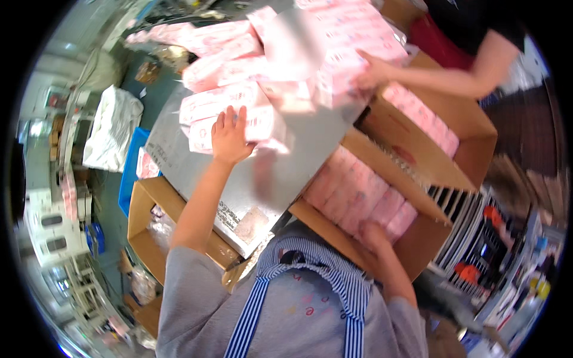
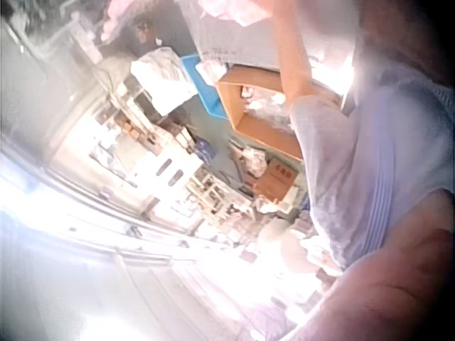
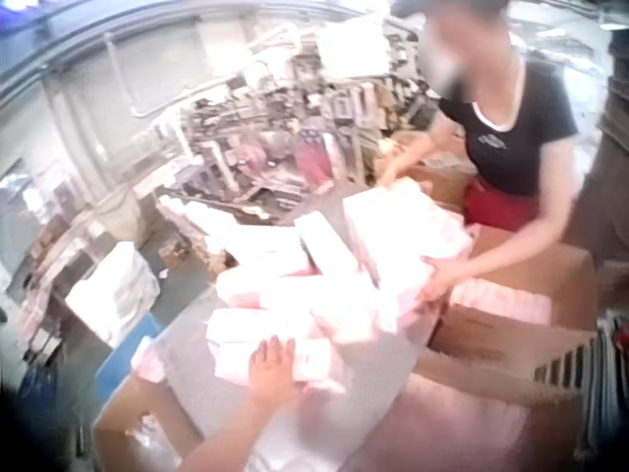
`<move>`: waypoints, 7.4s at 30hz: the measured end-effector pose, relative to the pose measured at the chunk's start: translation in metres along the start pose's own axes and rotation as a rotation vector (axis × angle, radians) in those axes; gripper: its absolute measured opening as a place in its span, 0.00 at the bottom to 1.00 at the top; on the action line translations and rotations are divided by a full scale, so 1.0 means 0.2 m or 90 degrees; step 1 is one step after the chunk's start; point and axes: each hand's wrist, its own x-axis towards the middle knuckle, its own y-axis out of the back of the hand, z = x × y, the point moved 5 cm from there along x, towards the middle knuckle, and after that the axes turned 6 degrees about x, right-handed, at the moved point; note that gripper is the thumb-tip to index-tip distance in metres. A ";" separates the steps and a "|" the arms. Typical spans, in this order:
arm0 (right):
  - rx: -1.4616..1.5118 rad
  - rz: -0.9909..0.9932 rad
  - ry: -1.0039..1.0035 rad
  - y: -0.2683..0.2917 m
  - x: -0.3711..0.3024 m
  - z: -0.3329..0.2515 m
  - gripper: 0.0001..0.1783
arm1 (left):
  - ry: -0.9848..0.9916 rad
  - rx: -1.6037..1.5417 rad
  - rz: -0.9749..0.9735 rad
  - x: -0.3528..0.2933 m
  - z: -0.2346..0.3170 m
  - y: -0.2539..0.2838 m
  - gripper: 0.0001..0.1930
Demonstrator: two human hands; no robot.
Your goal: The person packs pink rectangular packages into cardboard boxes on a metal table. They arrange the items, close the box flaps, and move the filled boxes to a conveyor belt. The person also handles bubble wrap and stacks of cardboard.
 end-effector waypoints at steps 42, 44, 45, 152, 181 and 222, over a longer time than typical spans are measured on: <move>0.743 0.206 0.066 -0.09 0.32 -0.10 0.38 | -0.471 -0.256 -0.446 -0.65 1.06 -0.27 0.17; 0.720 0.138 0.022 -0.07 0.37 -0.09 0.36 | -0.429 -0.474 -0.620 -0.49 0.98 -0.17 0.17; 0.746 0.128 0.037 0.06 0.28 -0.12 0.35 | -0.325 -0.552 -0.439 -0.30 0.85 -0.07 0.18; 0.251 0.659 -0.460 0.15 -1.36 1.02 0.18 | -0.293 -0.182 -0.164 -0.46 1.37 -0.11 0.25; -0.136 0.478 -0.166 0.23 -0.67 0.71 0.18 | -0.273 -0.267 -0.184 -0.64 1.90 0.01 0.44; 0.916 0.871 -0.677 -0.27 -1.00 1.28 0.32 | -0.503 -1.866 -0.273 -0.70 1.72 1.89 0.32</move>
